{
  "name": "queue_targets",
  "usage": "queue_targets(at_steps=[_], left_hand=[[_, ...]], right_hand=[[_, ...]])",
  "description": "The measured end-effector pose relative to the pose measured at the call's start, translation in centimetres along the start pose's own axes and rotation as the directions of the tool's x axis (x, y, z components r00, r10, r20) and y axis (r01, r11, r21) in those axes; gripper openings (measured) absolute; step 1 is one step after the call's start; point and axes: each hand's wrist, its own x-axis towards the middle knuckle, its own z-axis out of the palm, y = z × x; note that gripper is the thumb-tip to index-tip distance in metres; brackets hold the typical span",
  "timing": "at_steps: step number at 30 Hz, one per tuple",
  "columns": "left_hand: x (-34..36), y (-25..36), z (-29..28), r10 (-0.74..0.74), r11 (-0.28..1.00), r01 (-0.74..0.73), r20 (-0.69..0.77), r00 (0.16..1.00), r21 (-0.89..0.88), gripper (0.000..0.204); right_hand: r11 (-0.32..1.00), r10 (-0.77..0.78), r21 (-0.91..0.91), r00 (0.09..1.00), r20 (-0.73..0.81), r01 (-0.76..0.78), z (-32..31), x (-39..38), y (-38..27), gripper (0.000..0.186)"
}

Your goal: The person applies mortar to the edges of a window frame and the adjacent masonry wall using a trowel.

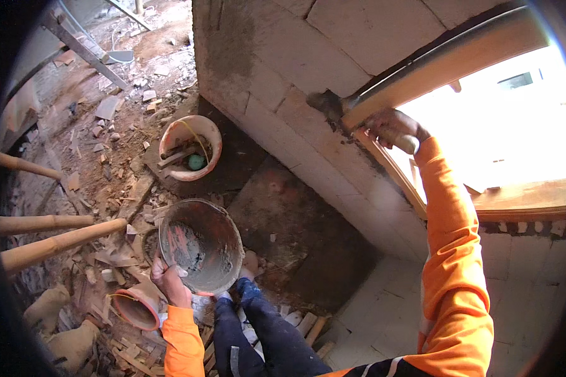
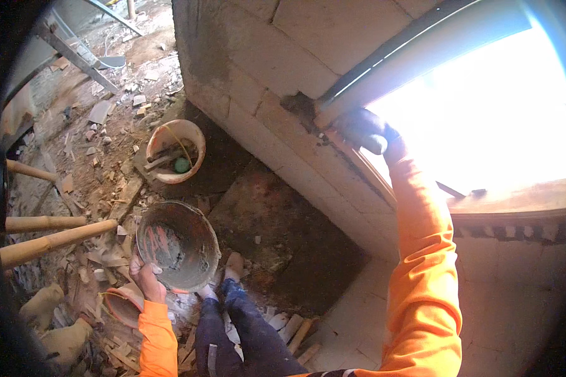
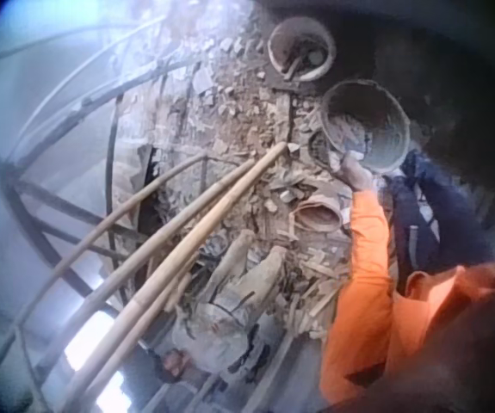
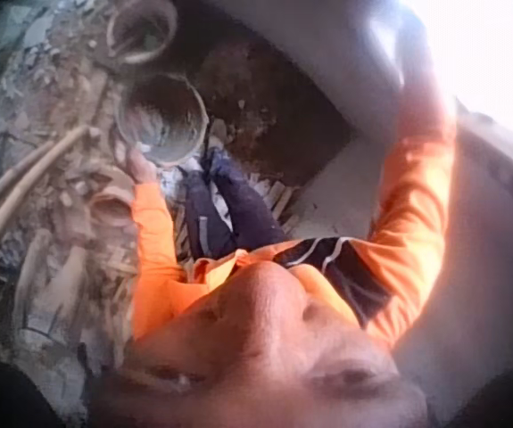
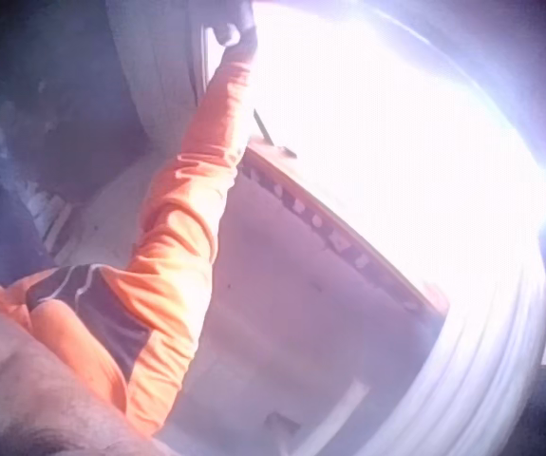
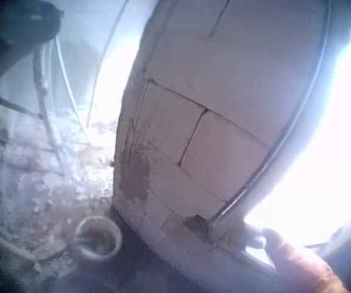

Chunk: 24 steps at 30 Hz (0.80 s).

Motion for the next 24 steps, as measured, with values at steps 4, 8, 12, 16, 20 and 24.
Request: queue_targets(at_steps=[4, 8, 12, 16, 20, 24], left_hand=[[-1.1, 1.0, -0.3, 0.005, 1.0, -0.004, -0.043, 0.999, 0.018, 0.054], [-1.3, 0.1, 1.5, 0.054, 0.998, -0.053, -0.076, 0.996, 0.026, 0.041], [-1.9, 0.7, 3.7, 0.03, 0.999, -0.027, -0.08, 0.996, 0.036, 0.02], [-2.2, 0.1, 3.4, 0.022, 0.999, -0.02, -0.06, 0.998, 0.036, 0.022], [-2.4, -0.7, 3.1, -0.001, 0.996, 0.002, -0.009, 1.0, 0.085, 0.022], [-2.9, -0.7, 2.7, -0.059, 0.985, 0.053, 0.03, 0.998, 0.161, 0.04]], right_hand=[[0.966, 0.117, 0.234, 0.993, -0.014, -0.11, 0.9, 0.6, -0.6, 0.031], [0.951, 0.126, 0.293, 0.99, -0.06, -0.104, 2.3, -1.6, -1.1, 0.032], [0.832, 0.215, 0.541, 0.971, -0.107, -0.125, 3.6, -3.2, 0.7, 0.033], [0.982, 0.098, 0.18, 0.958, -0.271, -0.05, 9.4, -4.2, 0.1, 0.038], [0.972, -0.123, -0.232, 0.92, -0.372, 0.036, 14.6, -0.4, 6.8, 0.031], [0.927, -0.19, -0.375, 0.885, -0.425, 0.019, 15.1, 5.5, 9.6, 0.027]])
